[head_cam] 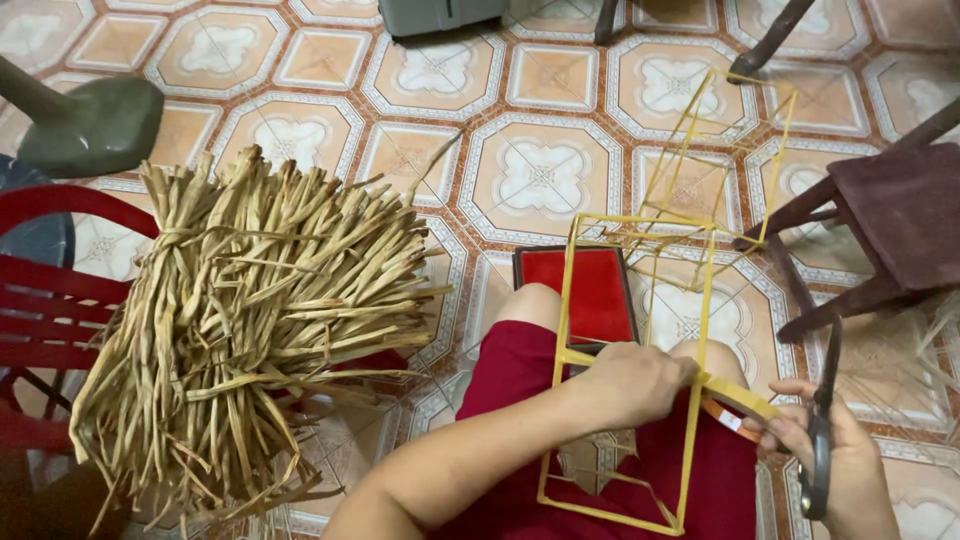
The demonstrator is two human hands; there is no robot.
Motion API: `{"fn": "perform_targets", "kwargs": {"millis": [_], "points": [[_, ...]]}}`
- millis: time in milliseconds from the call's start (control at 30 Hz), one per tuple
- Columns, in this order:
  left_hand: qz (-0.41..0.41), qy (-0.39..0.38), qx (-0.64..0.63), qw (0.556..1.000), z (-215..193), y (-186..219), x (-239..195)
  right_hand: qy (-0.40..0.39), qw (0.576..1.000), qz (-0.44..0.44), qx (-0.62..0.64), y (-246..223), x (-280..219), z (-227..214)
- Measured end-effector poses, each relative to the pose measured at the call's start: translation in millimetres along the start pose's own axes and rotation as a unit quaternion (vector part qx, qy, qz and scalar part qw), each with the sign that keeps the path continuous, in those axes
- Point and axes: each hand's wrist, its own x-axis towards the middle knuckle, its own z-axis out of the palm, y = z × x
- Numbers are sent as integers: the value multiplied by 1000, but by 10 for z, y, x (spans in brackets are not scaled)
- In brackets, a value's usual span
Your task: Wrapping a yellow decorative or structural tape around a thin metal wire frame for furniture assembly.
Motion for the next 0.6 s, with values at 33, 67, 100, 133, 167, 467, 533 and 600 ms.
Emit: {"fn": "perform_targets", "kwargs": {"millis": [33,67,100,133,167,467,533,600], "points": [[1,12,-72,997,-7,-54,-49,2,1000,5,13,8,-11,-12],[3,25,-143,989,-13,-109,-94,4,1000,10,26,15,-21,-28],[4,29,-140,990,-127,-138,-190,3,1000,6,26,58,15,-24],[-6,33,-184,982,-241,-168,-292,-13,997,11,80,109,39,-11],[-16,37,-228,973,-352,-196,-394,-30,991,17,133,163,64,2],[-32,191,-439,878,-586,-443,-879,-236,929,-180,220,-646,435,915],[-16,229,-467,854,-471,-546,-836,-238,935,-189,185,-897,384,966],[1,268,-494,827,-316,-644,-744,-242,938,-200,148,-1085,356,986]]}}
